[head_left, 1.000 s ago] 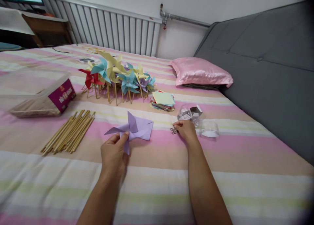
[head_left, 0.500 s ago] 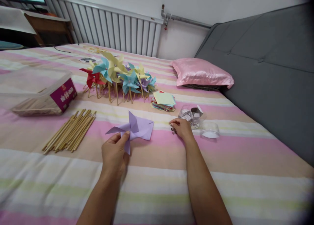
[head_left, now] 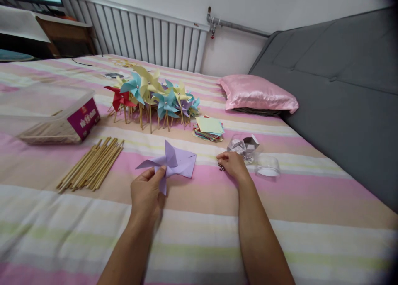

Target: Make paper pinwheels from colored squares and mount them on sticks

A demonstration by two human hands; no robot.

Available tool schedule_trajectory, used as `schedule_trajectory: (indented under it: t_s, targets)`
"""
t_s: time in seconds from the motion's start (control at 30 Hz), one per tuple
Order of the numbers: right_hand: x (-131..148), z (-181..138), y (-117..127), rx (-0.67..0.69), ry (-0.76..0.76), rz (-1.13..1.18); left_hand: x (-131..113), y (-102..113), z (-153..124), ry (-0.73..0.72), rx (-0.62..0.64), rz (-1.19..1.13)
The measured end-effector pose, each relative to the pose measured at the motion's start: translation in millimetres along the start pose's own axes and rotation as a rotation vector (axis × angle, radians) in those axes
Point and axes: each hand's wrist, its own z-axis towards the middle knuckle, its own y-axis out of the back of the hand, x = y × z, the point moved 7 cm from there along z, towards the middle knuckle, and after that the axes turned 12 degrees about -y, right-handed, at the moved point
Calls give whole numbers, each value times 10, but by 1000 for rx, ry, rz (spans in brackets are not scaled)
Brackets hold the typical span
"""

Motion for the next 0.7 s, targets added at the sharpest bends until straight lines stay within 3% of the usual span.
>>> schedule_trajectory:
  t_s: [0.33,0.5,0.57,0.63,0.7]
  targets:
    - [-3,-20,10,-60,19,-14,19,7,19,-17,24,-24]
    - [246,-148,150,-102,87,121,53,41,38,-67,74,50]
    - [493,-309,179,-30,186,351,30,41,40,-133,105,115]
    - [797,-546,125,152,287,584,-6,41,35,-196,116,175]
    - [1090,-828,18,316,362,634,-38,42,25,-233,117,213]
